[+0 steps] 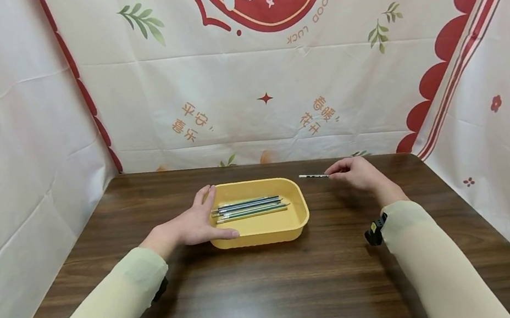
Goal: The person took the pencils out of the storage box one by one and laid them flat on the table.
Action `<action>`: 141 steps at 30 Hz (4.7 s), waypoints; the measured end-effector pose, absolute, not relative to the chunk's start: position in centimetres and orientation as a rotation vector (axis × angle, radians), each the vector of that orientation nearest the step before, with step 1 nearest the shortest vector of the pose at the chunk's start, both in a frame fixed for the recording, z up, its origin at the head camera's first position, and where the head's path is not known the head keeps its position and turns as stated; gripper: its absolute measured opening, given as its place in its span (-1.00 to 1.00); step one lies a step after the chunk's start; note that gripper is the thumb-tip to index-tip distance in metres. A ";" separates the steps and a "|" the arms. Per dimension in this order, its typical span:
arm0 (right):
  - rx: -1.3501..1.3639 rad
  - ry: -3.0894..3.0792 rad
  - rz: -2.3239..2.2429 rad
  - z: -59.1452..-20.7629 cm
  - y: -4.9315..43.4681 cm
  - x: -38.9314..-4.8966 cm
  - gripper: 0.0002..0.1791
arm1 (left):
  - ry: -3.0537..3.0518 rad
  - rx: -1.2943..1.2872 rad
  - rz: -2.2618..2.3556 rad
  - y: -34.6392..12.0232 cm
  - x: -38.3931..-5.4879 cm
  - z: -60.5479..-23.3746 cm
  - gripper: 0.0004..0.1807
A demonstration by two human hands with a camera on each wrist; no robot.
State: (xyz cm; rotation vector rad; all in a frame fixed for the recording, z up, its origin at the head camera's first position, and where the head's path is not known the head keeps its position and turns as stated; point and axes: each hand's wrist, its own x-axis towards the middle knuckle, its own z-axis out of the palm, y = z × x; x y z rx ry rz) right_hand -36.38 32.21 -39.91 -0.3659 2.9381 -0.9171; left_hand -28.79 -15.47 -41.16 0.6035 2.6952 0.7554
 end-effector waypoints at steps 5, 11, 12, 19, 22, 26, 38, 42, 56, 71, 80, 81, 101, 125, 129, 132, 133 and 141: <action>-0.344 2.912 -0.887 -40.9 32.8 -36.9 -0.70 | 2.691 0.594 0.756 -15.5 -28.7 -41.1 0.63; -0.309 2.905 -0.838 -41.7 33.2 -37.2 -0.70 | 2.691 0.589 0.754 -15.5 -28.6 -41.0 0.63; -0.297 2.905 -0.836 -41.8 33.2 -37.2 -0.70 | 2.692 0.589 0.754 -15.5 -28.6 -41.0 0.63; -0.273 2.903 -0.815 -42.5 34.0 -37.4 -0.72 | 2.693 0.593 0.751 -15.6 -28.8 -41.2 0.63; -0.252 2.890 -0.828 -42.9 34.3 -37.4 -0.74 | 2.693 0.597 0.757 -15.5 -28.9 -41.4 0.62; -0.253 2.879 -0.824 -43.3 34.6 -37.6 -0.73 | 2.687 0.592 0.764 -15.5 -28.8 -41.3 0.62; -0.258 2.871 -0.819 -43.2 34.4 -37.7 -0.73 | 2.699 0.609 0.737 -15.4 -28.8 -41.2 0.62; -0.276 2.877 -0.797 -43.2 34.5 -37.9 -0.74 | 2.700 0.621 0.723 -15.4 -28.9 -41.1 0.62; -0.253 2.864 -0.788 -43.1 34.5 -38.0 -0.73 | 2.696 0.629 0.734 -15.5 -28.8 -41.1 0.60; -0.277 2.882 -0.773 -43.0 34.6 -37.3 -0.67 | 2.684 0.621 0.738 -15.5 -28.7 -41.0 0.60; -0.382 2.921 -0.840 -41.9 33.9 -36.7 -0.61 | 2.689 0.624 0.750 -15.6 -28.8 -41.1 0.60; -0.391 2.925 -0.842 -41.8 33.7 -36.7 -0.61 | 2.689 0.624 0.752 -15.6 -28.8 -41.1 0.60; -0.488 2.867 -1.147 -39.1 26.8 -34.6 -0.67 | 2.687 0.611 0.755 -15.6 -28.7 -41.2 0.61; -0.829 2.766 -1.173 -39.0 16.0 -32.3 -0.75 | 2.699 0.589 0.760 -15.4 -28.9 -41.4 0.62; -0.857 2.744 -1.143 -39.9 14.8 -32.0 -0.74 | 2.700 0.588 0.761 -15.5 -29.0 -41.5 0.61; -0.895 2.750 -1.125 -40.5 13.9 -32.0 -0.76 | 2.702 0.587 0.760 -15.5 -29.0 -41.4 0.61; -0.906 2.754 -1.115 -40.7 13.7 -32.0 -0.77 | 2.703 0.589 0.760 -15.5 -29.0 -41.4 0.61; -0.876 2.751 -1.025 -41.6 12.5 -32.0 -0.82 | 2.704 0.586 0.767 -15.7 -28.8 -41.5 0.61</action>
